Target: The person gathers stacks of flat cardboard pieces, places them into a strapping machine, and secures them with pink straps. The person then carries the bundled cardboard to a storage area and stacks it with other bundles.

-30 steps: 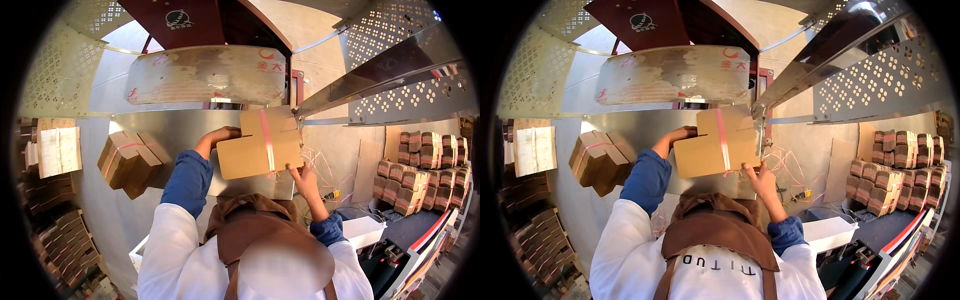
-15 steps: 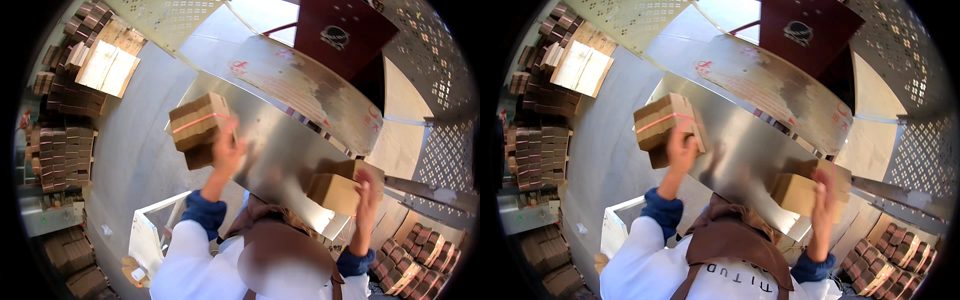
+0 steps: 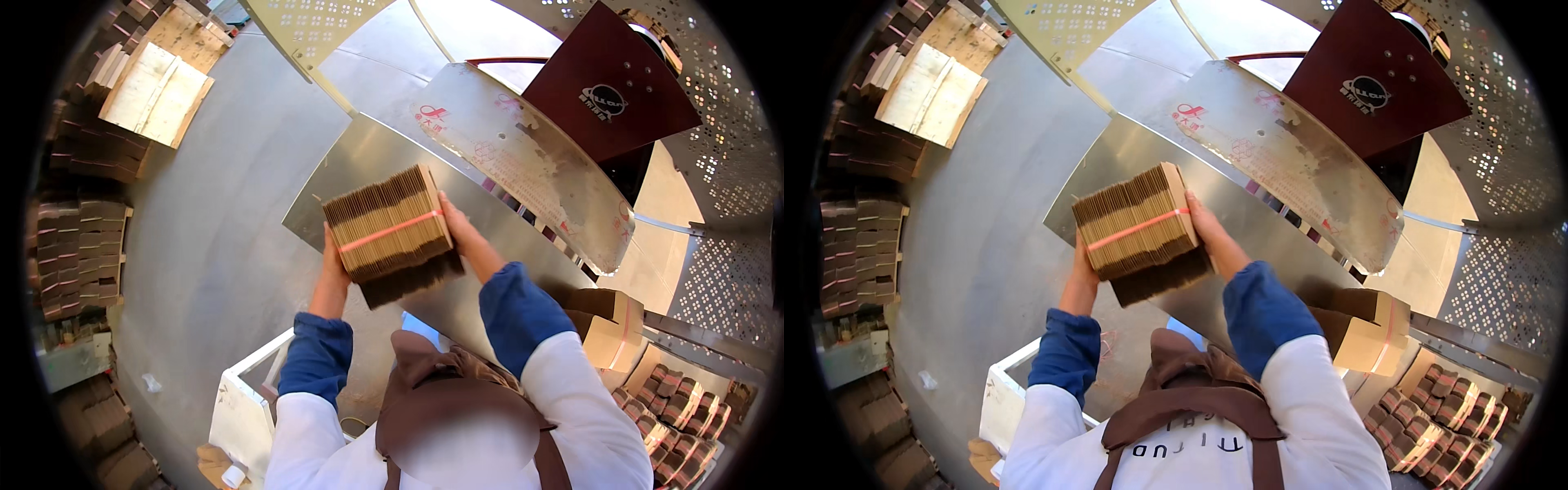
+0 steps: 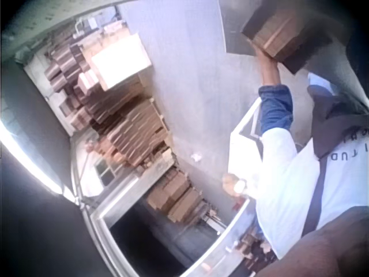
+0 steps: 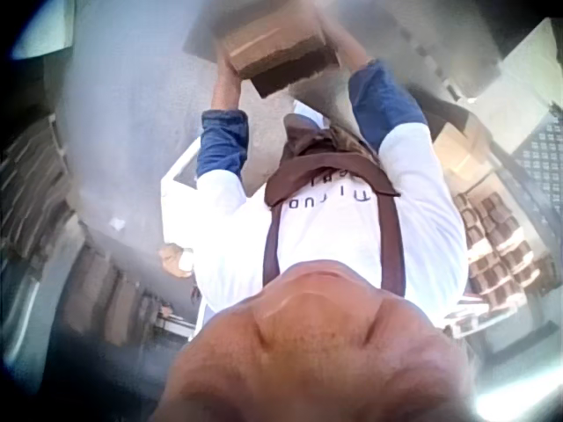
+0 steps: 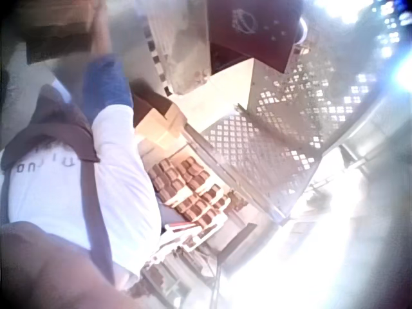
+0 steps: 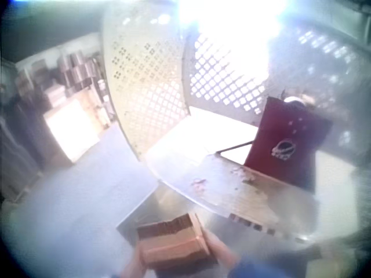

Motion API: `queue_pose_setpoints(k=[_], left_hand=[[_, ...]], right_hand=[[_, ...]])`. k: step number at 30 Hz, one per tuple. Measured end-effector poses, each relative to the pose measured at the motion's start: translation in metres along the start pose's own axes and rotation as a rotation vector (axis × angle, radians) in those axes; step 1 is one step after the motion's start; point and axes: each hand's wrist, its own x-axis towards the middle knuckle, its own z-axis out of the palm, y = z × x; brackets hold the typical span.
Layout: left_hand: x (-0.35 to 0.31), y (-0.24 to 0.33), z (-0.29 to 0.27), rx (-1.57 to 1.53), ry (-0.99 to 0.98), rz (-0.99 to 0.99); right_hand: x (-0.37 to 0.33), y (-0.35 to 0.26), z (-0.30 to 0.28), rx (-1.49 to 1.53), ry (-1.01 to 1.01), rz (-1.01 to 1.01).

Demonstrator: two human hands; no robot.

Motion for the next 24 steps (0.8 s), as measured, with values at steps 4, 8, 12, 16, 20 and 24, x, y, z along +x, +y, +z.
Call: queue_pose_setpoints(k=[4, 8, 12, 16, 20, 24], left_hand=[[-0.02, -0.052, 0.043, -0.169, -0.193, -0.011], [-0.016, -0.15, 0.062, -0.429, -0.171, -0.344], [-0.03, -0.223, 0.028, -0.099, 0.022, -0.436], [-0.079, -0.154, 0.092, 0.461, 0.259, 0.0], [-0.082, -0.115, 0.191, 0.863, -0.032, 0.124], [-0.056, -0.105, 0.205, 0.719, -0.062, -0.114]], right_hand=[[-0.083, -0.083, -0.027, -0.783, 0.153, -0.416], [-0.154, -0.095, -0.078, -1.567, 0.227, -0.741], [-0.197, -0.036, -0.097, -1.744, 0.148, -0.843], [-0.226, 0.001, -0.089, -1.665, 0.21, -0.876], [-0.243, 0.002, -0.111, -1.446, 0.165, -0.935], [-0.336, -0.003, -0.229, -1.218, 0.991, -0.84]])
